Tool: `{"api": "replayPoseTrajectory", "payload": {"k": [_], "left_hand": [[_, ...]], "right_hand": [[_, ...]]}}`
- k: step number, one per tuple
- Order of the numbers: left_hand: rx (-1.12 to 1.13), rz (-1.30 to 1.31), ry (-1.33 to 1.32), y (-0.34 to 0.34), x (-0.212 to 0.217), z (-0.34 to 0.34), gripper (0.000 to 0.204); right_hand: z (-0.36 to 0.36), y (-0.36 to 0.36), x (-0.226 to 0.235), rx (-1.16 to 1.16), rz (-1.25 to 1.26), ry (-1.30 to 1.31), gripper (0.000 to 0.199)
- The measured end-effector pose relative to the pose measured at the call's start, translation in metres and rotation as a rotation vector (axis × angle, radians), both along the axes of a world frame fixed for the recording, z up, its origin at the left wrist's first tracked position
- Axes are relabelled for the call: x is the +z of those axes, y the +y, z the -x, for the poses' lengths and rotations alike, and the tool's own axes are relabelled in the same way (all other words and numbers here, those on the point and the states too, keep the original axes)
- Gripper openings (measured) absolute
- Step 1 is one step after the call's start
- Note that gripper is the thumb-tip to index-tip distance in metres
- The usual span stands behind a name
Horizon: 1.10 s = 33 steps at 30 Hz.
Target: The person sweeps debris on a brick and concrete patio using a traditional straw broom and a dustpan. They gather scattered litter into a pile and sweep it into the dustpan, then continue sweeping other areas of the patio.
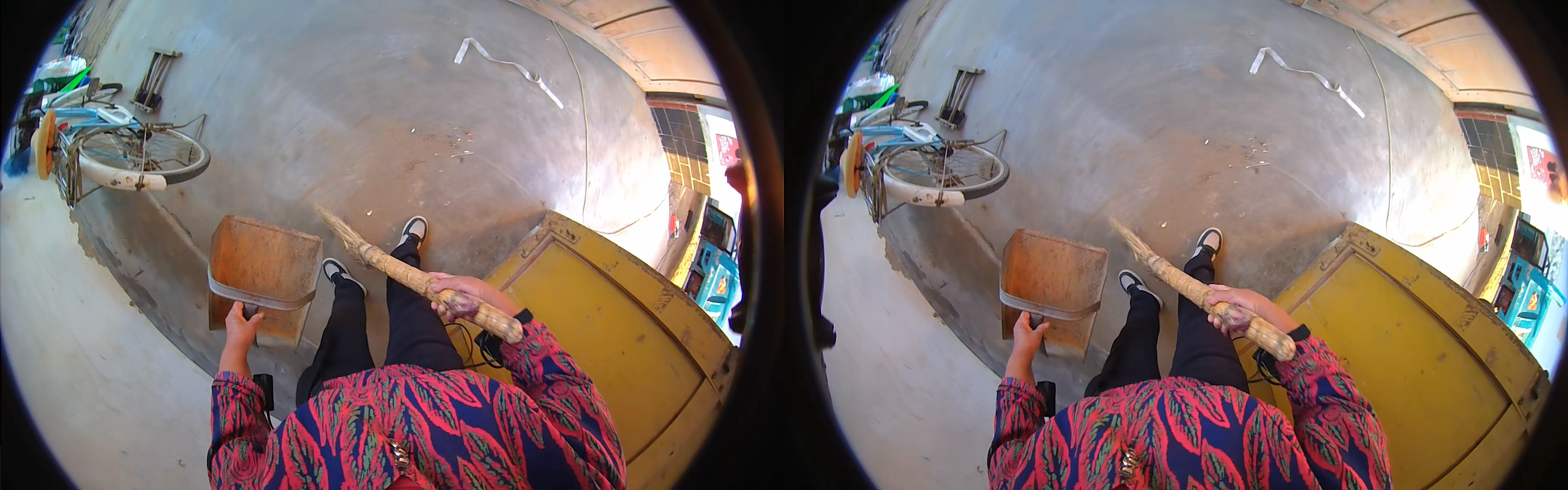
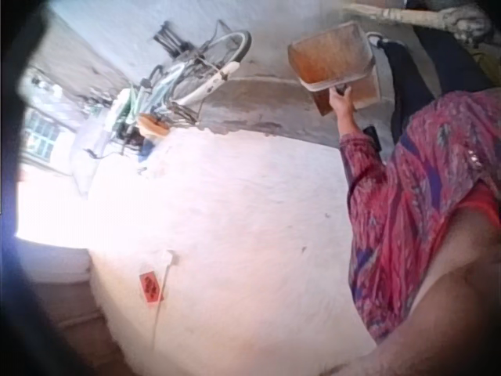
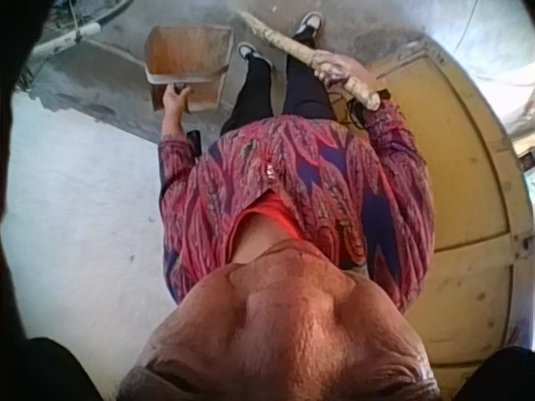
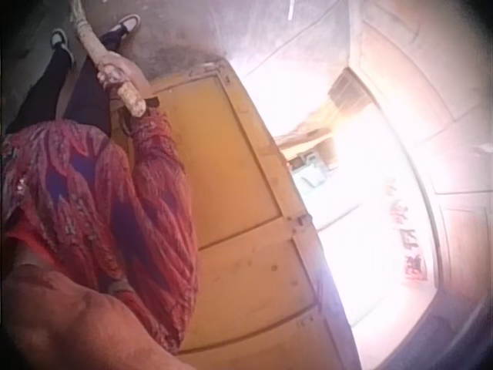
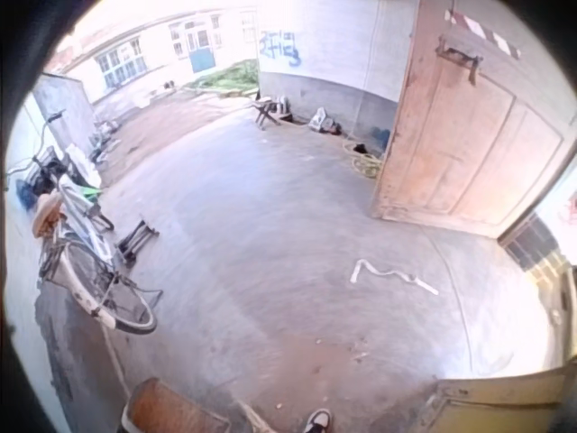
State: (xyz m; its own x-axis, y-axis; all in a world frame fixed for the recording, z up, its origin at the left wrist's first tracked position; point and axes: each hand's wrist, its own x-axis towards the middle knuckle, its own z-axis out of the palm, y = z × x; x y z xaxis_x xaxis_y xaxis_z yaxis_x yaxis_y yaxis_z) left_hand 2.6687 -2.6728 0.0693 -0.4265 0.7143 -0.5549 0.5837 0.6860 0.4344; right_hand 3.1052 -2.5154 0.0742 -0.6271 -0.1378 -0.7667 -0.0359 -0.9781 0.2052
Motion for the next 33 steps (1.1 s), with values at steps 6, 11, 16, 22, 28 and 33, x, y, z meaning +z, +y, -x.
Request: {"api": "replayPoseTrajectory", "payload": {"k": [6,11,16,22,28,33], "left_hand": [[-0.019,-0.030,-0.053,0.030,0.005,-0.025,0.028],[-0.123,-0.005,-0.022,0.065,-0.002,-0.040,0.028],[-0.239,0.038,-0.043,0.110,-0.012,-0.052,0.031],[-0.371,0.040,-0.110,0.167,-0.055,-0.056,0.034],[-0.552,0.068,-0.140,0.220,-0.101,-0.052,0.041],[-0.632,0.130,-0.154,0.245,-0.115,-0.040,0.042]], "right_hand": [[-0.071,0.058,0.011,-0.019,-0.284,-0.185,0.036],[-0.110,0.098,0.025,-0.064,-0.346,-0.219,0.049],[-0.116,0.070,0.049,-0.138,-0.340,-0.341,0.056],[-0.102,0.012,0.086,-0.281,-0.511,-0.474,0.065],[-0.033,-0.050,0.102,-0.317,-0.898,-0.968,0.074],[0.016,-0.083,0.103,-0.517,-0.830,-0.941,0.070]]}}
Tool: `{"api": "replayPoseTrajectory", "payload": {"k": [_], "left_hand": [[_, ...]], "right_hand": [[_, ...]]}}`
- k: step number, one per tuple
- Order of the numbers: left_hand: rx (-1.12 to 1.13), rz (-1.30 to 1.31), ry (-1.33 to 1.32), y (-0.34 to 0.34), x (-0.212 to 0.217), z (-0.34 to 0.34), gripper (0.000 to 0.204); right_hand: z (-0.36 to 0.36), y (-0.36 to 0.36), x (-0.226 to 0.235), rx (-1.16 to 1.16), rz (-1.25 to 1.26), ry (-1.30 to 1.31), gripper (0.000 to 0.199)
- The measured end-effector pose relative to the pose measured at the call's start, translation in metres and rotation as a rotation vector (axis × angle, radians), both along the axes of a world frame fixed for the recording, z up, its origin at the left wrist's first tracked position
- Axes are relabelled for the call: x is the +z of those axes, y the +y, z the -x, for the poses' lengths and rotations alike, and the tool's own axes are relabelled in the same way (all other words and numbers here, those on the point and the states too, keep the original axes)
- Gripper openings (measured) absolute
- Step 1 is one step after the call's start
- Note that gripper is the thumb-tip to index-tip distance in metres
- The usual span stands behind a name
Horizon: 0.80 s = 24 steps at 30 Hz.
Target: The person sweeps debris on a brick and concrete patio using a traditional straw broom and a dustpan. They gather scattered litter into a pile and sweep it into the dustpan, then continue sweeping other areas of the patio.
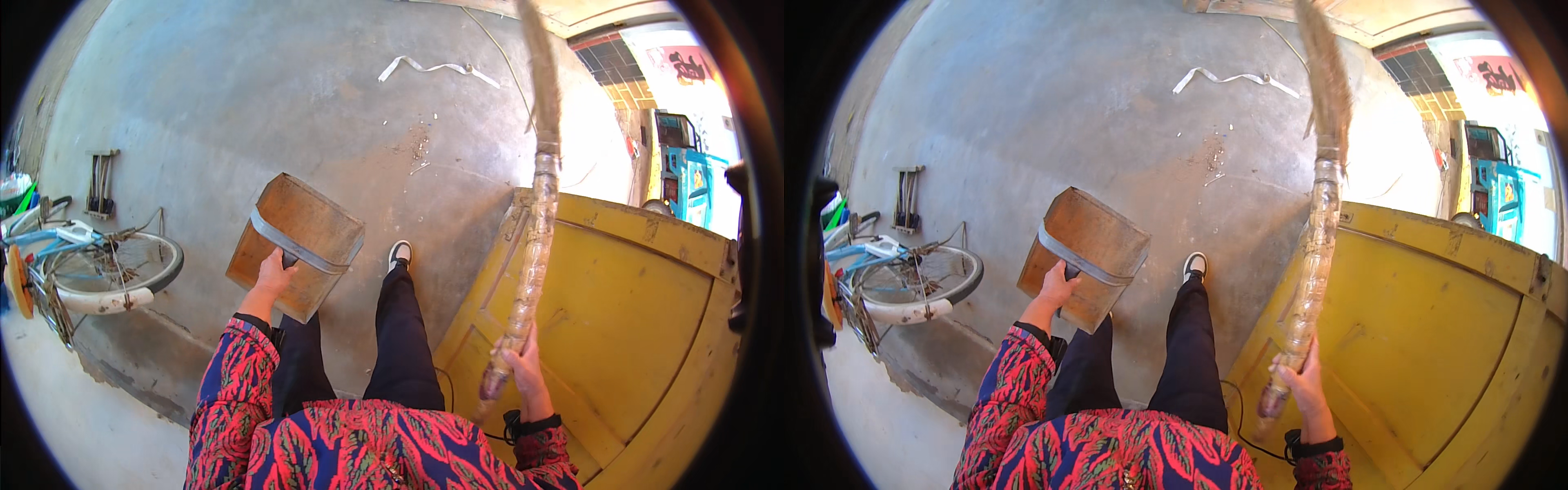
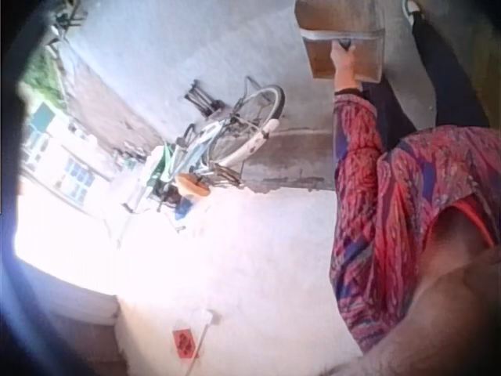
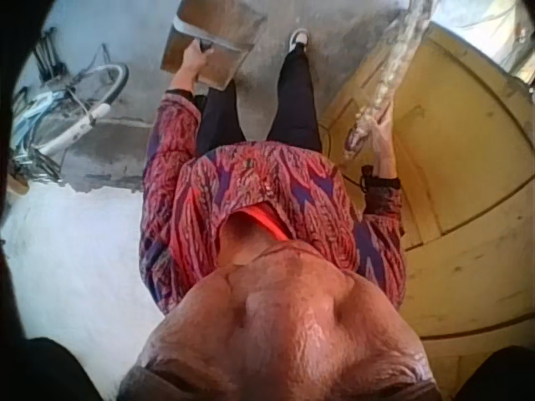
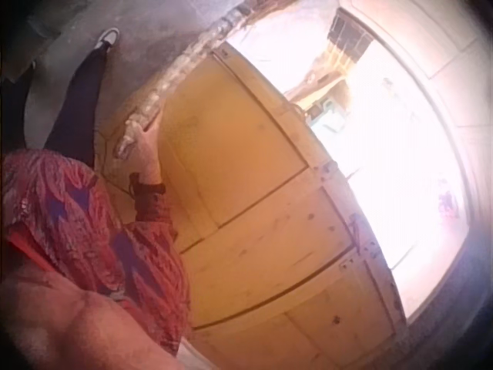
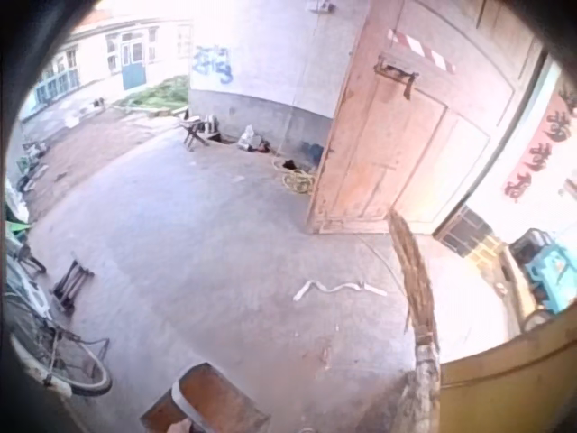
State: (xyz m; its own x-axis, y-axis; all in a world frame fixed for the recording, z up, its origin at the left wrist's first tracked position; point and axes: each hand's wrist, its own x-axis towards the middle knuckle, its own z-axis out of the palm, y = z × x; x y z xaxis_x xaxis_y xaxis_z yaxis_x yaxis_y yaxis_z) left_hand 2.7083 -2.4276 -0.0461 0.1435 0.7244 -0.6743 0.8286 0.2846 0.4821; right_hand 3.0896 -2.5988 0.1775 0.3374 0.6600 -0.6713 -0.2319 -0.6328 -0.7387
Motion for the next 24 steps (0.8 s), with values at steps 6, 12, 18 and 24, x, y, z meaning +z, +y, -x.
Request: {"api": "replayPoseTrajectory", "payload": {"k": [6,12,18,24], "left_hand": [[-0.072,-0.002,0.055,0.019,-0.025,0.000,0.041],[-0.110,0.090,0.110,0.028,-0.088,-0.009,0.043],[-0.163,0.142,0.075,0.041,-0.170,-0.032,0.042],[-0.155,0.125,0.014,0.040,-0.227,-0.050,0.045]], "right_hand": [[-0.039,0.096,-0.133,-0.099,-0.038,0.174,0.038],[-0.106,0.150,-0.246,-0.136,0.125,-0.384,0.030],[-0.116,0.133,-0.286,-0.045,0.255,-0.587,0.046],[-0.083,0.104,-0.336,-0.117,0.302,-0.471,0.062]]}}
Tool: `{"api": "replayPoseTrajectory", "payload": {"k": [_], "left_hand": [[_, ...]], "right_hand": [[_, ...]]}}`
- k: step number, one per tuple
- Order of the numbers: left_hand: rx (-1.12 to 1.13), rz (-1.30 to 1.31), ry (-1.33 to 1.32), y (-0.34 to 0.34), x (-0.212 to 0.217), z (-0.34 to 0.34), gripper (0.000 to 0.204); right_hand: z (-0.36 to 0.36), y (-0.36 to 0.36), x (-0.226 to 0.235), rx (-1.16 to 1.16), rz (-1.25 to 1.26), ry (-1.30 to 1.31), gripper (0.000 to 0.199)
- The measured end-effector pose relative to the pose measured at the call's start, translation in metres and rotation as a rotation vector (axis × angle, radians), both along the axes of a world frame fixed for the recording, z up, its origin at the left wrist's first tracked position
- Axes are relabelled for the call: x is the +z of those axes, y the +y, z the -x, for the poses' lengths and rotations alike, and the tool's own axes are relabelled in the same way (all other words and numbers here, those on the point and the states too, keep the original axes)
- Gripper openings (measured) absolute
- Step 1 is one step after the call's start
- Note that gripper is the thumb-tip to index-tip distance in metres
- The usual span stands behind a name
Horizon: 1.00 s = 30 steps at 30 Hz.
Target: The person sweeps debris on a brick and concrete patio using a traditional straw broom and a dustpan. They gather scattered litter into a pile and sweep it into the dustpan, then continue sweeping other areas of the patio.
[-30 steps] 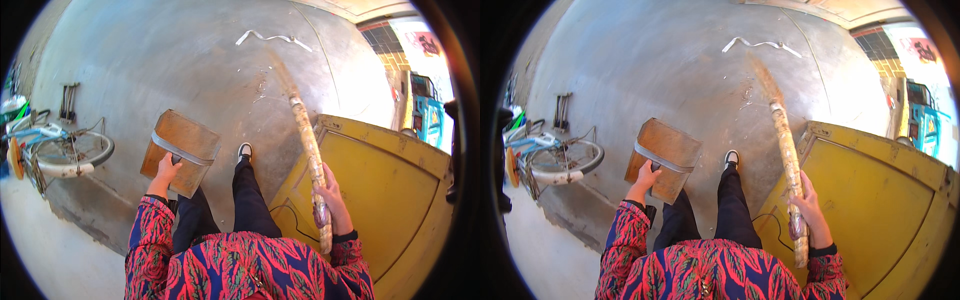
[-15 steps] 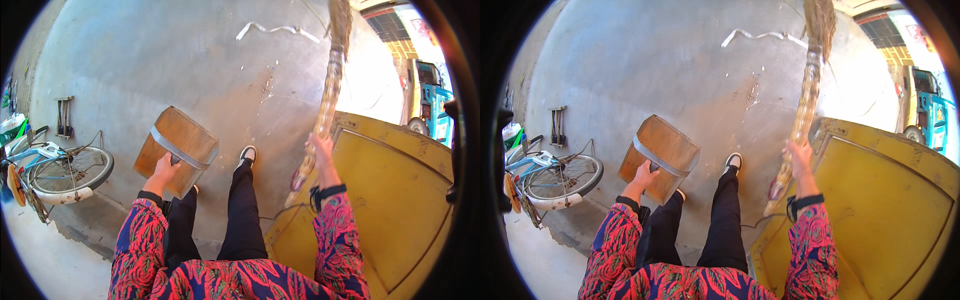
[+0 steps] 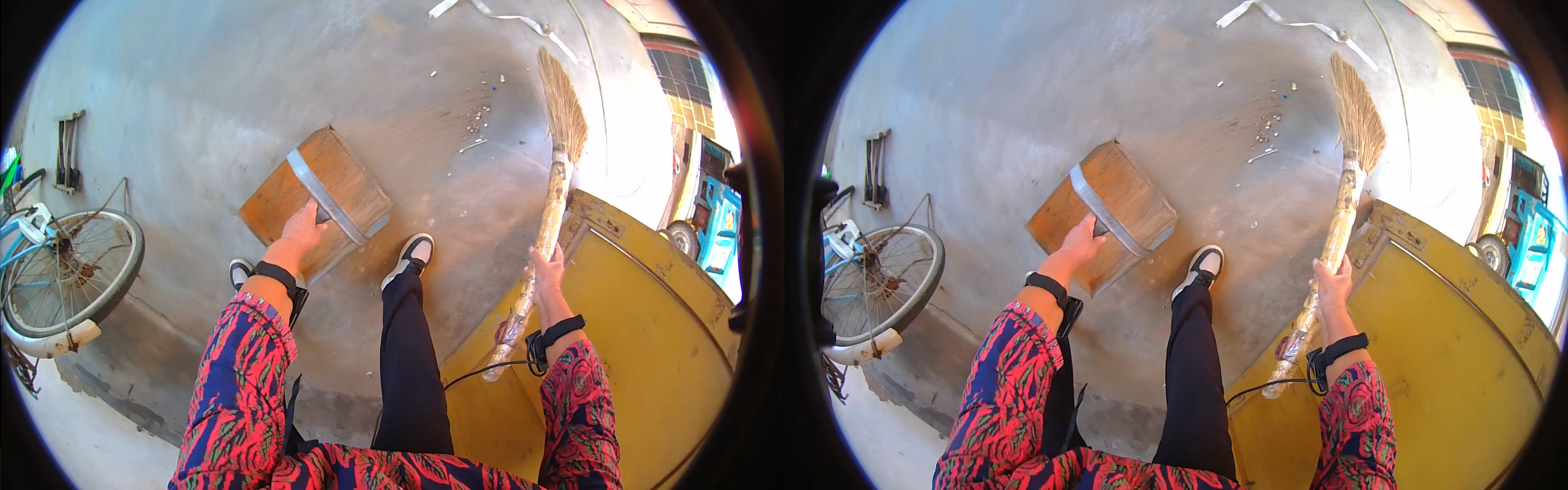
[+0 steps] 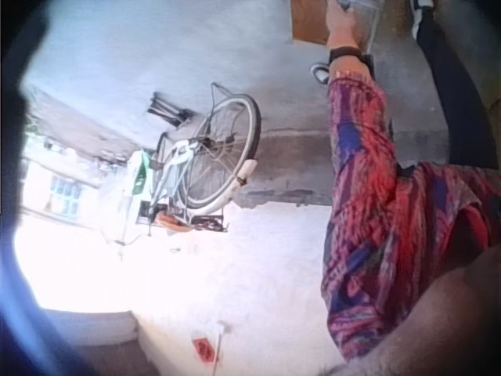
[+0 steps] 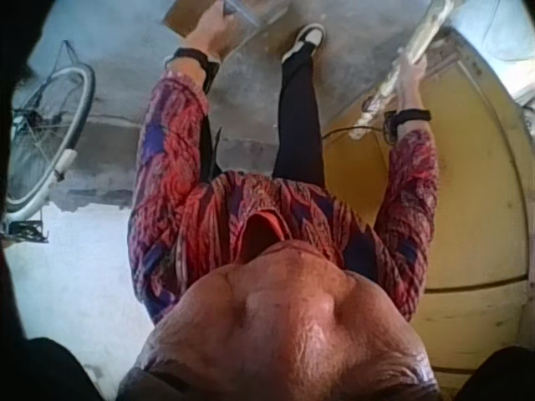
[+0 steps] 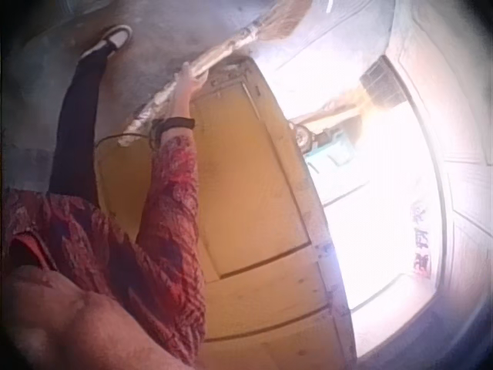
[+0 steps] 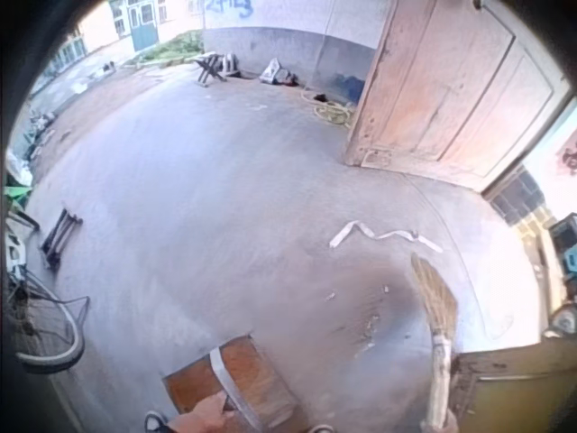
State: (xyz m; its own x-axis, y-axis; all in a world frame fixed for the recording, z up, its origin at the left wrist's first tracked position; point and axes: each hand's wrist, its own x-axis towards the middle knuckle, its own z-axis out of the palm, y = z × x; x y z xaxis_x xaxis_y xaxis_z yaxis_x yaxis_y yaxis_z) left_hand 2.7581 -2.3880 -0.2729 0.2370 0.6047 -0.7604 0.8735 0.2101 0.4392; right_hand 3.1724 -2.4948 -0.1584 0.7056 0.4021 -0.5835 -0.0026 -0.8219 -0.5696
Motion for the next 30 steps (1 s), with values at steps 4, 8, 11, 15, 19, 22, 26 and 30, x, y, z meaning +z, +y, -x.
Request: {"api": "replayPoseTrajectory", "payload": {"k": [4,8,11,15,19,22,26,30], "left_hand": [[0.016,0.020,0.000,-0.005,-0.018,-0.001,0.047],[0.030,0.059,-0.007,-0.007,-0.019,-0.002,0.049],[0.017,0.069,-0.007,-0.007,-0.020,-0.010,0.050],[0.015,0.134,0.031,-0.001,-0.026,-0.019,0.051],[0.038,0.170,0.046,0.001,-0.026,-0.026,0.051],[0.047,0.185,0.039,-0.003,-0.021,-0.019,0.051],[0.035,0.162,0.013,-0.003,-0.019,-0.015,0.053],[0.045,0.160,0.017,0.001,-0.021,-0.014,0.060]], "right_hand": [[0.006,-0.001,-0.016,0.021,0.121,0.297,0.060],[0.000,0.013,-0.021,-0.083,0.428,0.532,0.037],[-0.007,0.020,-0.030,-0.135,0.729,0.601,0.025],[-0.004,0.005,-0.052,-0.141,0.820,0.375,0.025],[0.011,-0.036,-0.072,-0.151,0.390,-0.040,0.027],[0.017,-0.066,-0.073,-0.107,0.251,-0.277,0.028],[0.015,-0.079,-0.058,-0.054,0.251,-0.244,0.033],[0.011,-0.053,-0.037,0.221,0.268,-0.181,0.046]]}}
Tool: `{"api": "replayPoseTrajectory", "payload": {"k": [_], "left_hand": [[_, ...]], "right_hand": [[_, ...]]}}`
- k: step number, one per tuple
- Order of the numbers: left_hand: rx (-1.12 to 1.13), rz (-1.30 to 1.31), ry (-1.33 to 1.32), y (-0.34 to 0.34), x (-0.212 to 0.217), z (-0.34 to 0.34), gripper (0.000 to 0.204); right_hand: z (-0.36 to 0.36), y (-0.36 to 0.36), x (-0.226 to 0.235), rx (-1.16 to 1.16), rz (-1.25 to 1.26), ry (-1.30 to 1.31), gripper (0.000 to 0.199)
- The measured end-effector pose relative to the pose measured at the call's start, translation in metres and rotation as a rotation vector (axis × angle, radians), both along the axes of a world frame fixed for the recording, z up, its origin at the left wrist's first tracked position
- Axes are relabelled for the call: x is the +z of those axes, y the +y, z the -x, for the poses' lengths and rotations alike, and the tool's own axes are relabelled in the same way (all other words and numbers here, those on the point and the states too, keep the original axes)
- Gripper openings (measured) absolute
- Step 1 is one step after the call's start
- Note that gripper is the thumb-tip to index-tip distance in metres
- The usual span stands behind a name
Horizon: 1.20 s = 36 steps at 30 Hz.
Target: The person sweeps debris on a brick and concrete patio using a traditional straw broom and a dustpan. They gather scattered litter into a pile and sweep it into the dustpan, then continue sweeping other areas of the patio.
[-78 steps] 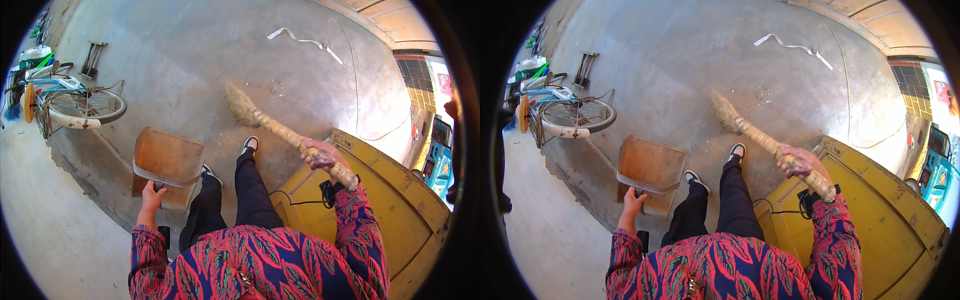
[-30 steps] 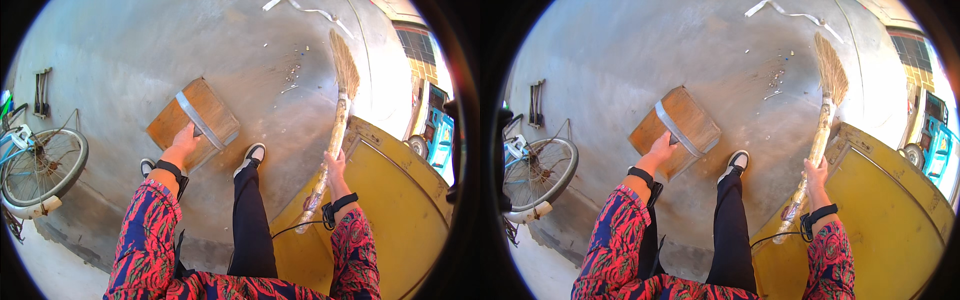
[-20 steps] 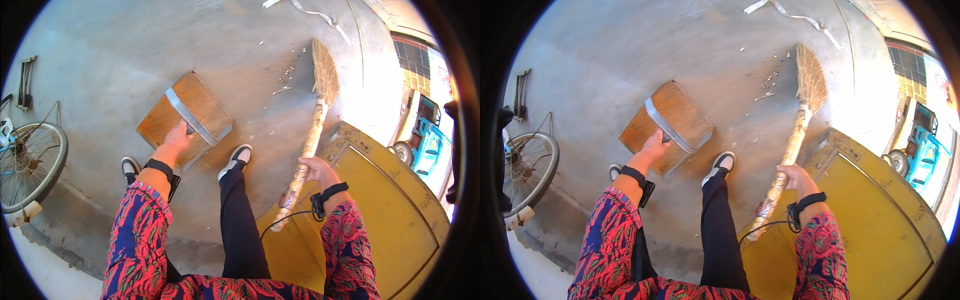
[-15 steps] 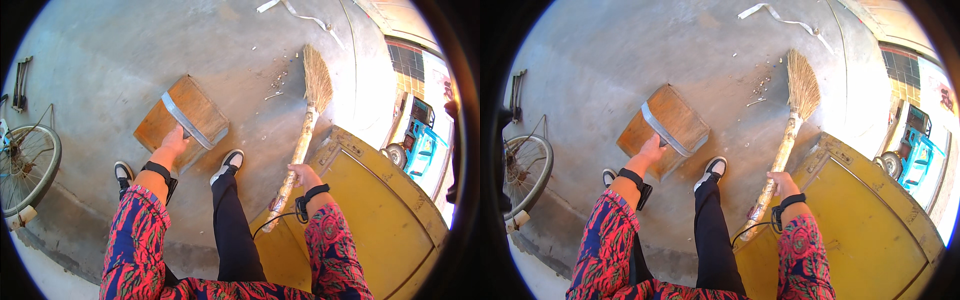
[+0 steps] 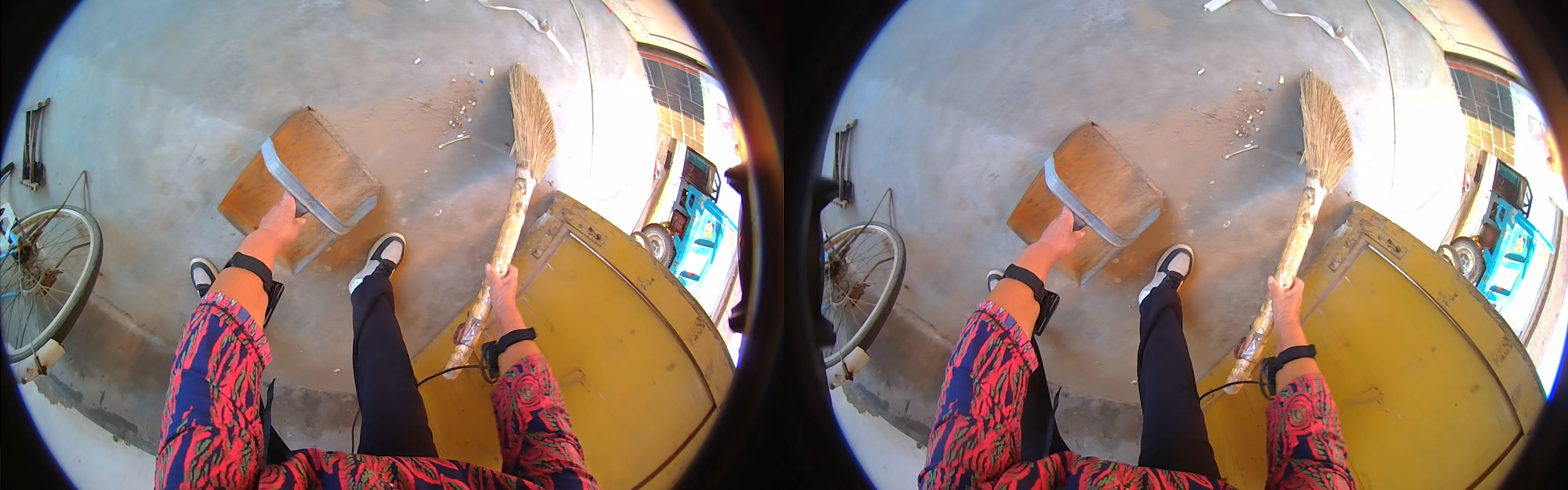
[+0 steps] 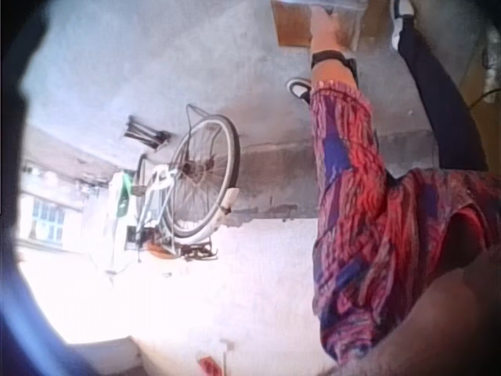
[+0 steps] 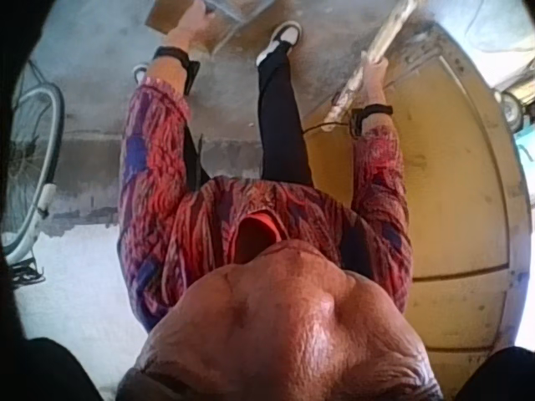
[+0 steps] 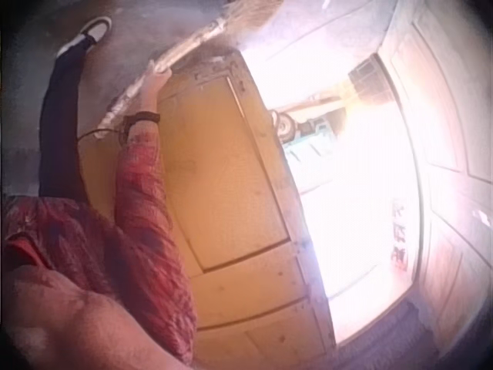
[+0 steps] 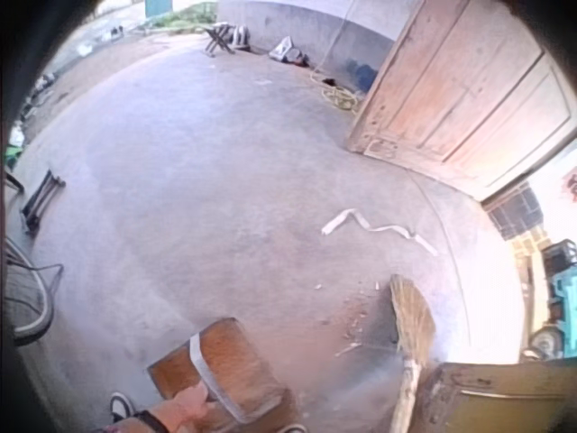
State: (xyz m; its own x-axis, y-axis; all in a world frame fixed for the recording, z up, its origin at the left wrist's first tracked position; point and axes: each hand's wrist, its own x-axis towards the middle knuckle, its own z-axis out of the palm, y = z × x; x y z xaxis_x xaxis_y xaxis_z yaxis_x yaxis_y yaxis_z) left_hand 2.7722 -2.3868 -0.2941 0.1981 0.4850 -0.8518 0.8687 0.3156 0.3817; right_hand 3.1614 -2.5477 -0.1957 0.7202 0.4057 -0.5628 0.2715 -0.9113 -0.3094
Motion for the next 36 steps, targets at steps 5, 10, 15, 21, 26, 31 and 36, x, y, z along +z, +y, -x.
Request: {"api": "replayPoseTrajectory", "payload": {"k": [5,10,15,21,26,31,36], "left_hand": [[-0.062,-0.036,-0.018,0.002,0.001,-0.001,0.065],[-0.070,-0.040,-0.001,0.000,-0.008,-0.001,0.063],[-0.082,-0.074,-0.028,0.000,-0.017,-0.006,0.058],[-0.122,-0.134,0.025,0.003,-0.015,-0.005,0.053],[-0.128,-0.108,0.026,0.000,-0.016,0.001,0.054],[-0.096,-0.072,0.040,0.004,-0.008,0.003,0.062],[-0.086,-0.030,0.075,0.004,-0.006,-0.006,0.061]], "right_hand": [[0.023,0.034,0.026,-0.175,-0.285,0.614,0.065],[0.049,0.025,0.037,-0.481,-0.032,0.760,0.052],[0.030,-0.003,0.002,-0.518,0.048,0.564,0.031],[0.005,-0.010,-0.058,-0.463,-0.060,0.232,0.030],[0.004,0.032,-0.048,-0.156,-0.218,0.035,0.032],[0.011,0.073,0.002,-0.094,-0.410,0.345,0.061],[0.028,0.077,0.048,-0.070,-0.275,0.445,0.075]]}}
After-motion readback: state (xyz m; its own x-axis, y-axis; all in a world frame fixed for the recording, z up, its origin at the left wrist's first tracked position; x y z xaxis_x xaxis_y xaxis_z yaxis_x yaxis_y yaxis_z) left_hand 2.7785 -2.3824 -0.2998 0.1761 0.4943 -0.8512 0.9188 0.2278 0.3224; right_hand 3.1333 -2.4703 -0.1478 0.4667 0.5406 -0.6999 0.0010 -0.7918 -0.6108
